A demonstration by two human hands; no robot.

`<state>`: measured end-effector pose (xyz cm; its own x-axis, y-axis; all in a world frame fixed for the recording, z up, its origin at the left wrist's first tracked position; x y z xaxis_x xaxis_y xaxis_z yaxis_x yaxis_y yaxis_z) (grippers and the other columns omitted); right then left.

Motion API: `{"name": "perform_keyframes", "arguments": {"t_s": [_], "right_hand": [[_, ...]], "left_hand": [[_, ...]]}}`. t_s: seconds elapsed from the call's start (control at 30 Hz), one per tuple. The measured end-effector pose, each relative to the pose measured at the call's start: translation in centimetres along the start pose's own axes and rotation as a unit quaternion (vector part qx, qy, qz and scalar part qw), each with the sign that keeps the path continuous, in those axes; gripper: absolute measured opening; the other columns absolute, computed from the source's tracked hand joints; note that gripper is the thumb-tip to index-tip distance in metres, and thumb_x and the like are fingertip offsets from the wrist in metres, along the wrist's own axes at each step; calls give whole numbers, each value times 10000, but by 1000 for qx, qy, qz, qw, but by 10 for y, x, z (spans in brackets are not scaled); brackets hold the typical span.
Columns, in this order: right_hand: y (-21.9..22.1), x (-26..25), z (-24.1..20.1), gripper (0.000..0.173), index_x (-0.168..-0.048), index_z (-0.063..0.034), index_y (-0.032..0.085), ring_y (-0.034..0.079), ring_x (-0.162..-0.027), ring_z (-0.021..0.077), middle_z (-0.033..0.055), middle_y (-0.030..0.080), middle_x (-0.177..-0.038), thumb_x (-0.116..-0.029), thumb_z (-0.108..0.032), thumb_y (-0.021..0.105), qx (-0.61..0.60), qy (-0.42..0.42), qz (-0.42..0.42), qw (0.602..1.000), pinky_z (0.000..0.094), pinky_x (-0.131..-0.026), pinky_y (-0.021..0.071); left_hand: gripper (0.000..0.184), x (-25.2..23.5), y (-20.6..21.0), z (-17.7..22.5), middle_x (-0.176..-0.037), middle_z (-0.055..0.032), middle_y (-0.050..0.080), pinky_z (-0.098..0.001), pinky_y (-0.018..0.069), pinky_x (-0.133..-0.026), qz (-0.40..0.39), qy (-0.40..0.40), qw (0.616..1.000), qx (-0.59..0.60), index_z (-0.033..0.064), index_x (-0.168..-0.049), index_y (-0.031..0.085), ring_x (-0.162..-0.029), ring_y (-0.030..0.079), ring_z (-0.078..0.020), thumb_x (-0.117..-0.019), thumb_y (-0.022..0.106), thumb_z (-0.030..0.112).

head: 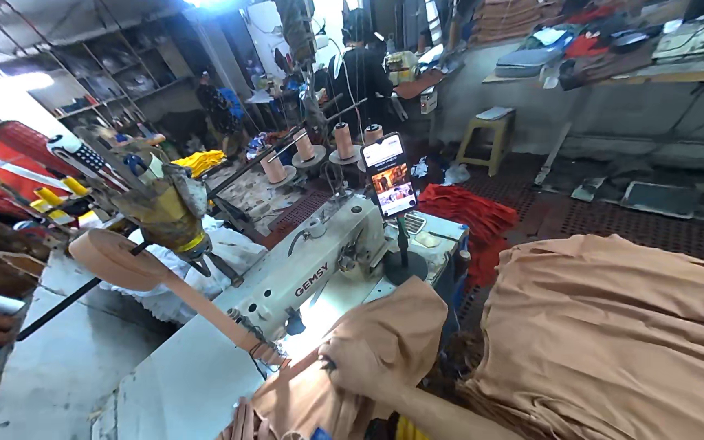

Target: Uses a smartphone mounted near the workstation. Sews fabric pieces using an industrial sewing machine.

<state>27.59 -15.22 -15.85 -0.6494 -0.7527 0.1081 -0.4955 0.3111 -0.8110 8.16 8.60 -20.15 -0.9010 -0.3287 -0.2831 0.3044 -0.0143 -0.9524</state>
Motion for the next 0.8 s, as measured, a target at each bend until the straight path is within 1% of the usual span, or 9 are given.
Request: {"name": "perform_keyframes", "arguments": {"t_s": [0.07,0.13,0.2,0.3,0.43,0.5,0.6,0.7,0.8], "right_hand": [[-15,-3,23,328,-1241,-142,661,688,-1100,325,111,689,-1233,-943,-268,613,8,16,32,999,599,-857,562],[-31,-4,43,336,-1241,-153,669,700,-1069,335,113,711,-1190,-970,-339,598,22,32,47,998,606,-856,559],[-41,-4,61,403,-1276,-173,664,705,-1050,354,133,723,-1156,-979,-434,584,29,62,56,996,610,-858,554],[-47,3,74,398,-1302,-215,654,706,-1035,359,132,726,-1134,-971,-427,590,30,108,69,991,610,-845,555],[-39,14,76,390,-1323,-247,649,716,-1001,357,124,739,-1094,-971,-399,578,30,147,89,985,604,-824,556],[-35,16,73,391,-1317,-240,652,722,-973,361,124,743,-1070,-972,-399,559,44,167,107,979,601,-798,559],[-37,10,46,427,-1382,-186,607,706,-1039,372,153,716,-1167,-1005,-379,549,40,173,72,981,601,-856,564],[-25,6,-12,421,-1411,-175,611,710,-1029,327,132,688,-1258,-1012,-299,561,30,75,54,995,547,-873,577],[2,-4,-64,440,-1413,-250,627,690,-1041,318,110,663,-1258,-976,-277,587,48,-7,-51,998,560,-854,565]], "left_hand": [[573,-5,-4,13,-1553,-220,470,-552,330,-1196,-21,38,998,50,-32,-1493,485,-1412,483,-402,-1087,357,352],[521,-15,-9,45,-1533,-235,487,-532,332,-1205,-14,38,995,92,-79,-1440,526,-1423,478,-396,-1044,443,249],[493,-26,-8,69,-1546,-268,454,-571,263,-1232,-28,14,990,134,-98,-1443,510,-1459,419,-420,-1042,500,188],[469,-37,2,87,-1537,-228,486,-573,254,-1234,-28,-11,994,109,-28,-1441,554,-1462,427,-386,-1038,501,205],[567,-29,11,92,-1607,-104,435,-644,154,-1230,-27,-32,999,2,78,-1517,504,-1510,370,-298,-1074,353,397],[601,-28,14,91,-1626,-60,412,-635,158,-1235,-18,-24,999,-10,121,-1529,500,-1524,346,-267,-1065,330,463],[580,-29,8,90,-1667,10,339,-561,133,-1265,-52,-38,998,5,183,-1566,450,-1553,276,-204,-1069,328,455],[582,-29,11,86,-1662,-9,350,-546,105,-1279,-58,-59,996,34,144,-1568,441,-1549,284,-184,-1074,348,438],[553,-27,7,84,-1669,-26,334,-515,126,-1285,-77,-61,994,57,109,-1552,457,-1553,272,-177,-1058,398,349]]}}
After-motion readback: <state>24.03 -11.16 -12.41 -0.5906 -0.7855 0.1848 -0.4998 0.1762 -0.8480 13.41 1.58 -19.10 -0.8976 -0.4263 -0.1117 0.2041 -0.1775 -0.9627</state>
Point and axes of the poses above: each hand's wrist, its own x-axis away from the middle knuckle, its own y-axis out of the palm, z = x × y, the point moved 1 cm from there along -x, towards the middle knuckle
